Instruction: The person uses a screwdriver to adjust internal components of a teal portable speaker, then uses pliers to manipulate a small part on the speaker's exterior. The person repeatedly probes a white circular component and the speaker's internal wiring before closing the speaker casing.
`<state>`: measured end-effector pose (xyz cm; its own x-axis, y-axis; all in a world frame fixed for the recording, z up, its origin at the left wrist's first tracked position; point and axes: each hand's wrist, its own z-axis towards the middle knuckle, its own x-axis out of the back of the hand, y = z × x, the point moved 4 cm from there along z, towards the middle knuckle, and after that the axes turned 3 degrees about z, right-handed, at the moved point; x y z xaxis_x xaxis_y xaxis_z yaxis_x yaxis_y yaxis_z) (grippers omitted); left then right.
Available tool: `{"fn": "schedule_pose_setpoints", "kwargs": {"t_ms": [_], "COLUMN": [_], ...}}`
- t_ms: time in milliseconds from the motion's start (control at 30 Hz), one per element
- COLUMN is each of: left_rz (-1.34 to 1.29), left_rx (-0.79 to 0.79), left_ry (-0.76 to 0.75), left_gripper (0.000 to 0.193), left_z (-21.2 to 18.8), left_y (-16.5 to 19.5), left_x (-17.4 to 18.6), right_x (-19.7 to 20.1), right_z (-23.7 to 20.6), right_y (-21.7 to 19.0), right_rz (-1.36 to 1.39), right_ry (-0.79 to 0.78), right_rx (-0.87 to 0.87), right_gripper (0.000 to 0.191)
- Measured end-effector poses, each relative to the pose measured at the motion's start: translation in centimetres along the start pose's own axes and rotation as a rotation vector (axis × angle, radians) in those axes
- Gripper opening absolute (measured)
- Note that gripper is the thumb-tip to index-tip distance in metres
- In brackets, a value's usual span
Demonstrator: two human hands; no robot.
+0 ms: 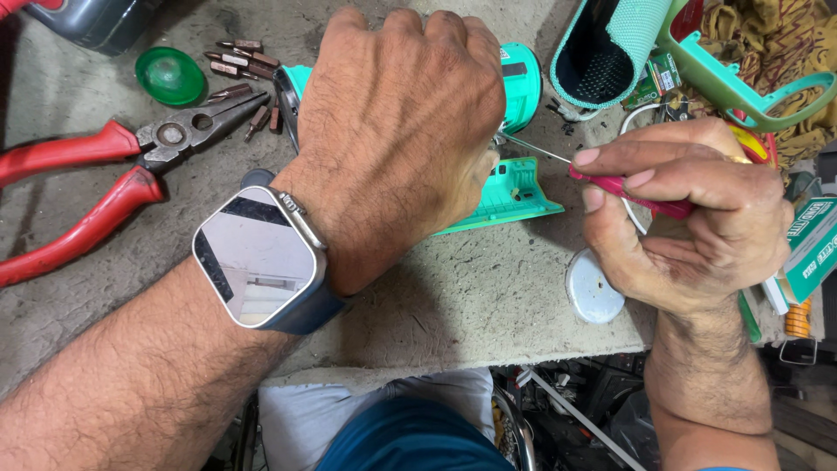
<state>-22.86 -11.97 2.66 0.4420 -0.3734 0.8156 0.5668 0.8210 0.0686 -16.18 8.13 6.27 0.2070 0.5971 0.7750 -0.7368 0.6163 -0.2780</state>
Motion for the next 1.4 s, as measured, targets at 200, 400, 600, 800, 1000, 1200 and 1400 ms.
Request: {"fn": "schedule_pose_setpoints", "kwargs": {"t_ms": [200,400,600,800,1000,1200,1400], "left_rz": [-0.026,-0.024,-0.013,0.013,-0.014,0.009,0.013], "left_rx": [-0.001,0.001,0.010,-0.004,0.005,-0.009,-0.008], "left_ry": [0.013,-0.023,0.009,0.002,-0.009,-0.035,0.028], "left_gripper": [0.059,0.058,0.058,0.058,0.058,0.058,0.060], "left_z": [0.0,0.0,0.1,0.0,0.1,0.1,0.1], "left_y": [0.0,0.0,-0.1,0.0,0.0,0.0,0.0], "left_x": [0.1,-0.2,0.0,0.0,0.0,-0.2,0.0], "right_x": [0.0,-0.3,-0.2,-0.2,0.0,0.7,0.3], "right_z": [0.2,0.3,0.4,0.5,0.3,-0.2,0.0], "right_y": [0.1,0.0,-0.2,-0.2,0.0,0.3,-0.1], "right_rz": [0.004,-0.004,-0.023,-0.011,-0.017,-0.018,-0.039], "right_ry": [-0.005,-0.006,-0.012,-0.038,-0.041,-0.027,-0.035], "right_rx": [0.016,0.026,0.014,0.020,0.027,-0.018,-0.013], "right_gripper": [0.035,0.036,0.035,0.036,0.034,0.029,0.030]}}
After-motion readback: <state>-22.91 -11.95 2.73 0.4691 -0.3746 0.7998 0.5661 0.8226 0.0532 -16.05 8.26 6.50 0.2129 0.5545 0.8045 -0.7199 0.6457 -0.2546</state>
